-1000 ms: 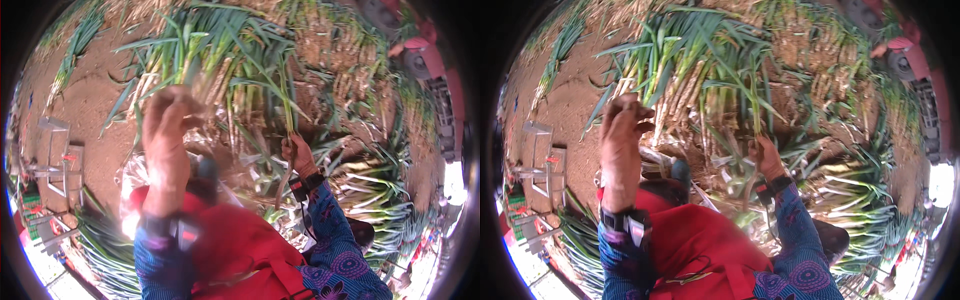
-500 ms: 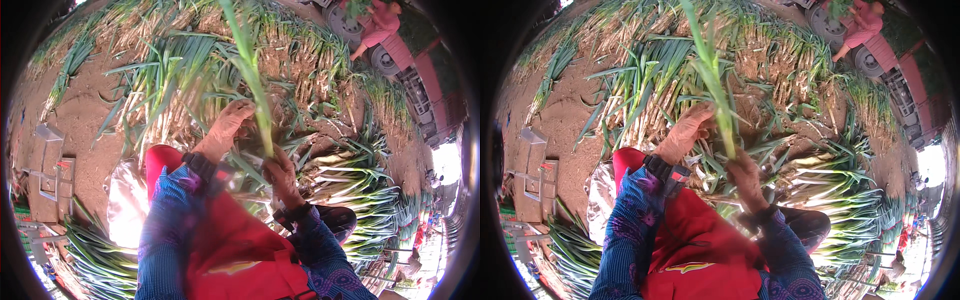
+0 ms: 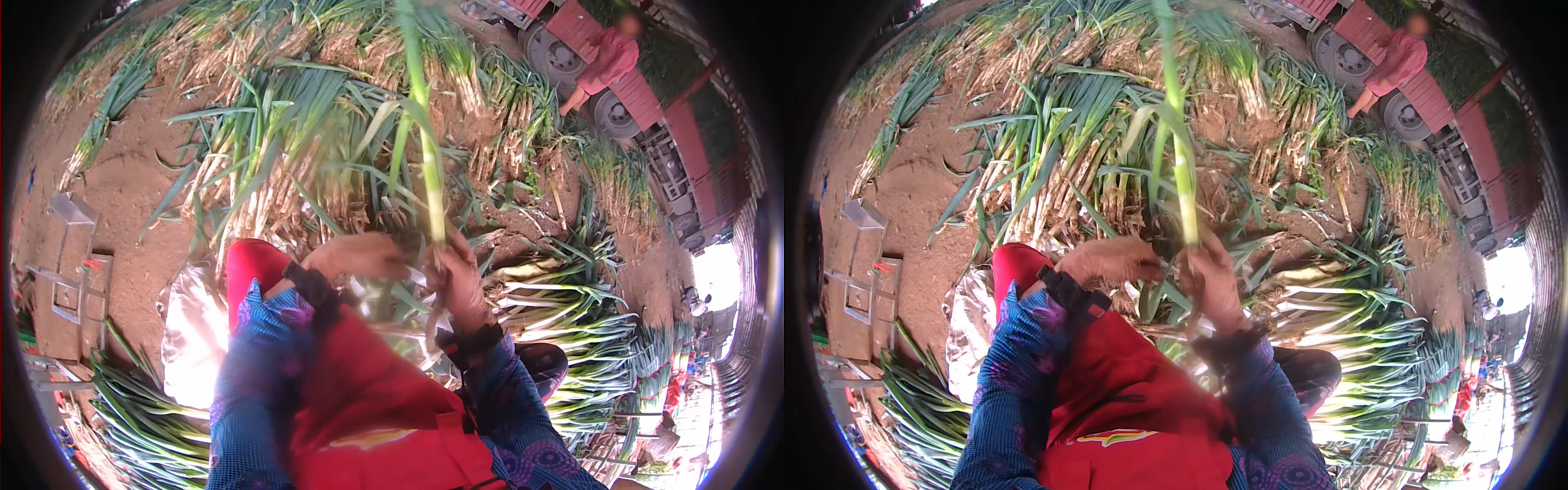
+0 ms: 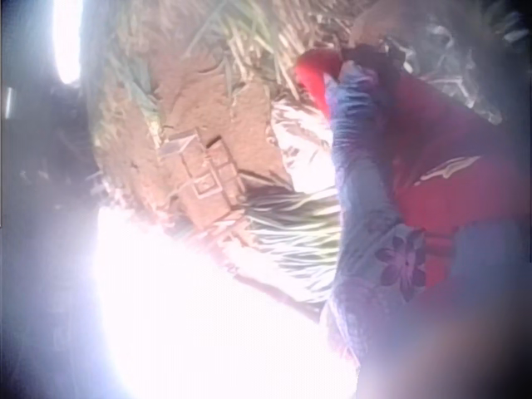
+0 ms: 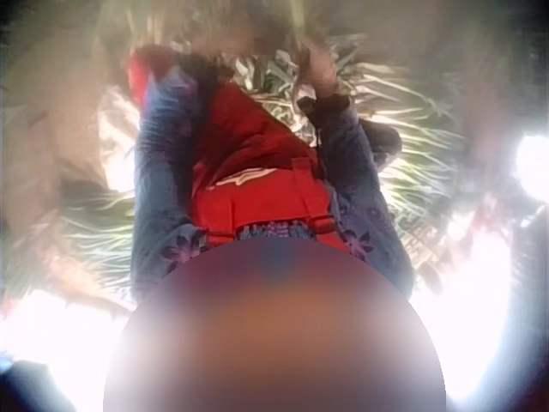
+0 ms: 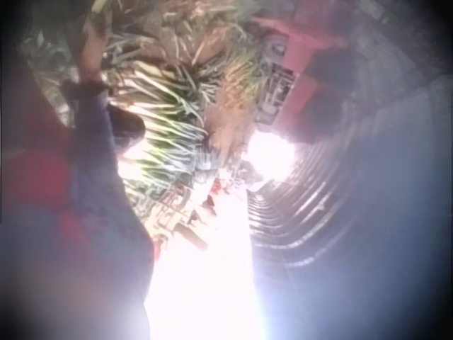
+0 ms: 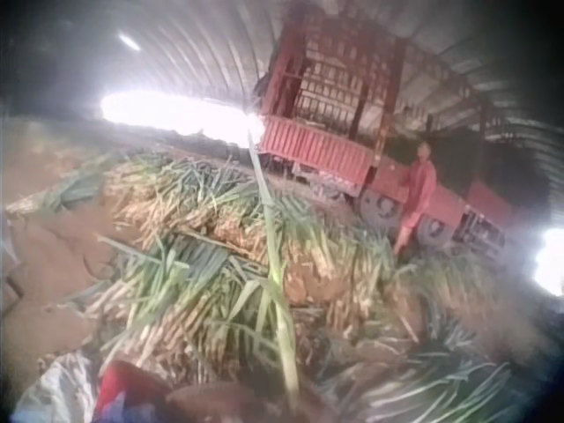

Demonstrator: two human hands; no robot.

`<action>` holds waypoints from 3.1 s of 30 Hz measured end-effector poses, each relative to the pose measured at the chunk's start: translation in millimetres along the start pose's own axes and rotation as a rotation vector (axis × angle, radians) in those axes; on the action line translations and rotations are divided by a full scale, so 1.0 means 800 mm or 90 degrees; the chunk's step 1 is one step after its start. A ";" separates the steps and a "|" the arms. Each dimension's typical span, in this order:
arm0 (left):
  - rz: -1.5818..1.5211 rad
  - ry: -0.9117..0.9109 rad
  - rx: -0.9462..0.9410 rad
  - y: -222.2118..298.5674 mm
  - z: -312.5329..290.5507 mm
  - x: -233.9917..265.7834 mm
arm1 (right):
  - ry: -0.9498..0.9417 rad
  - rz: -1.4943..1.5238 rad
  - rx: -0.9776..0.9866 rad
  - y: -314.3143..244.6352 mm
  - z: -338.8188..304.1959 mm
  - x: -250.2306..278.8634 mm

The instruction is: The person cleans leeks by hand, peeling away the outer layers of each stalk and placing the cleaned leeks onto a pile on the ground.

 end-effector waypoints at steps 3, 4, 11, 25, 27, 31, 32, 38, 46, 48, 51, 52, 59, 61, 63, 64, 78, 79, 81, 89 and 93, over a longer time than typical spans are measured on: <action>-0.244 0.294 0.048 -0.002 -0.006 0.022 | -0.008 -0.079 0.006 -0.010 0.004 -0.002; -0.491 0.534 0.062 -0.004 -0.011 0.029 | -0.035 -0.085 0.029 -0.001 0.007 0.001; -0.496 0.582 0.093 -0.035 -0.015 0.011 | -0.022 -0.288 0.088 0.036 0.011 -0.007; -0.319 0.495 -0.057 -0.031 -0.007 0.005 | 0.014 -0.622 0.219 -0.010 0.065 -0.017; -0.308 0.472 -0.062 -0.031 0.003 0.006 | 0.029 -0.684 0.156 -0.021 0.064 -0.014; -0.137 0.519 -0.172 -0.021 -0.017 -0.005 | -0.104 -0.556 0.245 0.018 0.068 -0.016; -0.114 0.484 -0.122 -0.015 -0.027 -0.003 | -0.100 -0.585 0.214 0.018 0.067 -0.022; -0.302 0.463 -0.018 -0.015 -0.015 -0.017 | -0.050 -0.220 -0.006 0.036 0.051 0.013; -0.403 0.487 -0.036 -0.031 -0.015 -0.010 | -0.086 -0.245 0.046 -0.003 0.000 -0.027; -0.406 0.494 -0.036 -0.043 -0.015 -0.014 | -0.054 -0.312 0.086 -0.002 0.002 -0.024; -0.373 0.504 -0.034 -0.046 -0.013 -0.013 | -0.062 -0.244 0.045 0.001 0.008 -0.018; -0.380 0.493 -0.010 -0.043 -0.016 -0.013 | -0.056 -0.203 0.001 0.007 0.013 -0.017; -0.454 0.511 -0.007 -0.025 -0.028 -0.008 | -0.040 -0.312 0.155 0.039 0.042 0.013; -0.448 0.527 -0.012 -0.025 -0.021 -0.006 | -0.039 -0.458 0.353 0.049 0.052 0.033; -0.431 0.578 -0.076 -0.043 -0.024 -0.003 | -0.045 -0.104 0.047 0.063 0.065 0.044; -0.614 0.637 -0.133 -0.088 -0.029 -0.012 | -0.057 -0.107 0.042 0.069 0.070 0.041; -0.330 0.946 -0.088 -0.066 -0.091 0.059 | 0.213 -0.267 0.127 0.073 0.034 0.239; -0.427 1.036 -0.111 -0.041 -0.096 0.062 | 0.263 -0.159 0.065 0.085 0.038 0.277; -0.395 1.061 -0.031 -0.051 -0.133 0.071 | 0.297 -0.714 0.281 0.097 0.022 0.336; -0.368 1.078 -0.048 -0.051 -0.139 0.070 | 0.353 -1.192 -0.174 0.114 0.020 0.378; -0.410 0.940 -0.061 -0.053 -0.090 0.045 | 0.215 -0.928 0.253 0.073 0.064 0.197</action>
Point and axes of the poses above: each hand's wrist, its own z-axis towards the middle knuckle, its own x-axis out of the back of the hand, y = z × x, the point moved 1 cm from there along z, towards the middle knuckle, and after that the axes turned 12 degrees about -x, right-handed, at the moved point
